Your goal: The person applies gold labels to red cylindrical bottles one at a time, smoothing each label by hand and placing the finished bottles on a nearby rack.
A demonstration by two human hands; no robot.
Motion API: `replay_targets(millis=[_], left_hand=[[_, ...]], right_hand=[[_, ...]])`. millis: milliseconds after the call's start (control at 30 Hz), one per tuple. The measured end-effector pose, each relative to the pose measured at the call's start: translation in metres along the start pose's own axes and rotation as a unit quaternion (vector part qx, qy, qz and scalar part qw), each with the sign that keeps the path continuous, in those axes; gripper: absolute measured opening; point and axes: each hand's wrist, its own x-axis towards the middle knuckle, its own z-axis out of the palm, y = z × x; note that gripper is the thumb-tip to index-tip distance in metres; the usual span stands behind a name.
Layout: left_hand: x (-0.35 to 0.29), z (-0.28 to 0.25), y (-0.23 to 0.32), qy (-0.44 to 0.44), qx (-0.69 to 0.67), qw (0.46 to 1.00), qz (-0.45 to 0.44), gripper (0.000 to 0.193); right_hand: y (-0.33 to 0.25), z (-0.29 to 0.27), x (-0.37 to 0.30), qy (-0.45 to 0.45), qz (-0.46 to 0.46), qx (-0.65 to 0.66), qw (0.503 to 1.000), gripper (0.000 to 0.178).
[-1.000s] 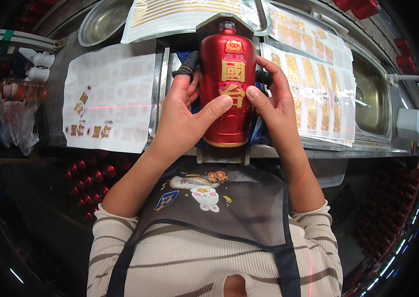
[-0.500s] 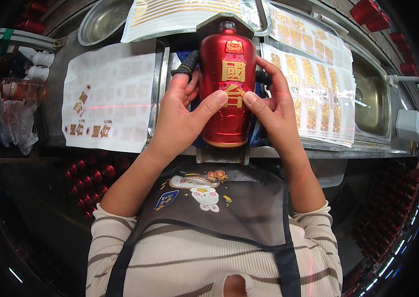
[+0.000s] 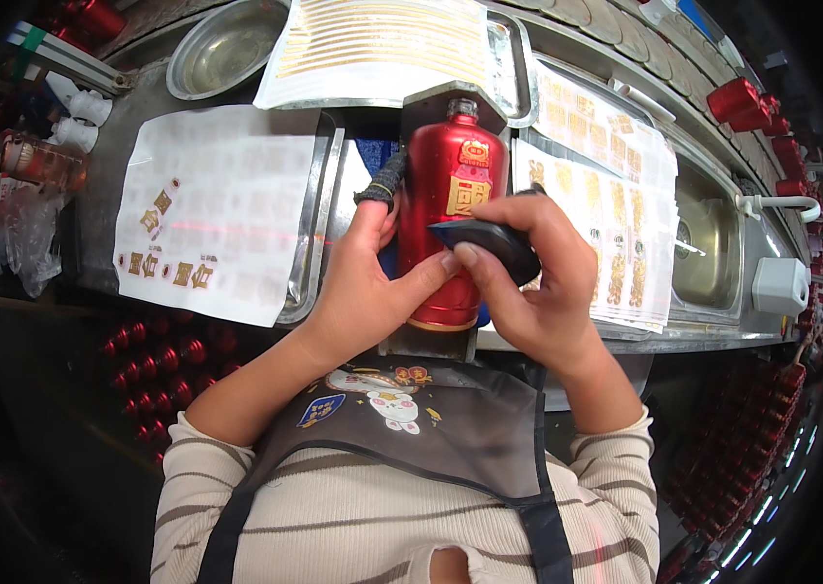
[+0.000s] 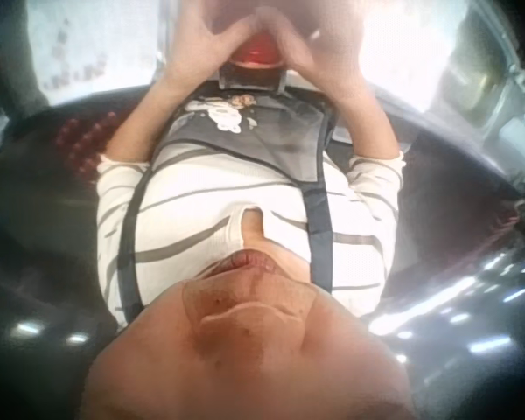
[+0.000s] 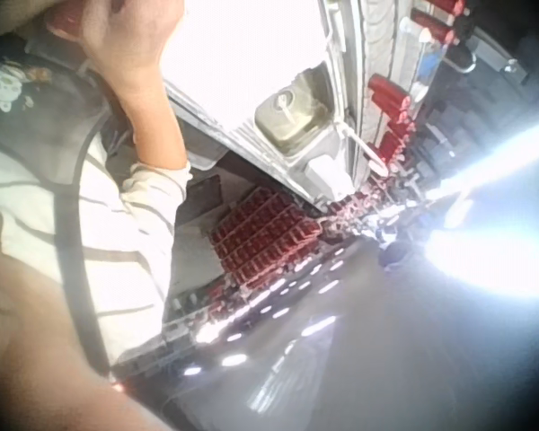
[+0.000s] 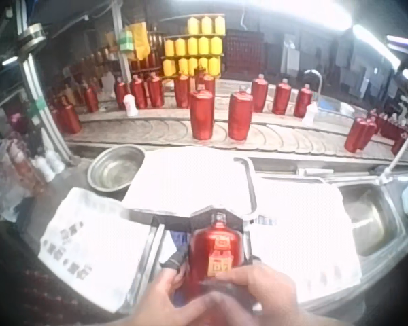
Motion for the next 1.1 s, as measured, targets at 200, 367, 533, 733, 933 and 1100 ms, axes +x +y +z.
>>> replay_targets(millis=[200,367,533,733,933,1100], left_hand=[[0.001,-0.002,-0.005,-0.021,-0.01,1.0,-0.002,0.055],[0.0,-0.003,0.0,-0.024,-0.015,0.998,-0.049,0.07],[0.0,-0.004,0.002,-0.021,-0.001,0.999,-0.045,0.067],[-0.002,-0.003,0.0,-0.014,0.014,1.0,-0.019,0.052],[0.001,-0.005,-0.004,-0.025,0.003,1.0,0.003,0.051],[-0.003,-0.016,-0.007,-0.008,-0.196,0.98,-0.036,0.04]], right_hand=[[0.054,-0.016,0.068,0.145,-0.038,-0.084,0.985,0.02],[0.028,0.001,0.01,0.107,0.007,0.0,0.994,0.026],[0.047,-0.007,0.02,0.181,0.05,0.0,0.982,0.022],[0.044,-0.007,0.015,0.211,0.051,0.014,0.976,0.023],[0.051,-0.016,0.025,0.155,-0.044,-0.066,0.985,0.026],[0.014,-0.008,-0.002,-0.014,-0.256,-0.129,0.958,0.024]])
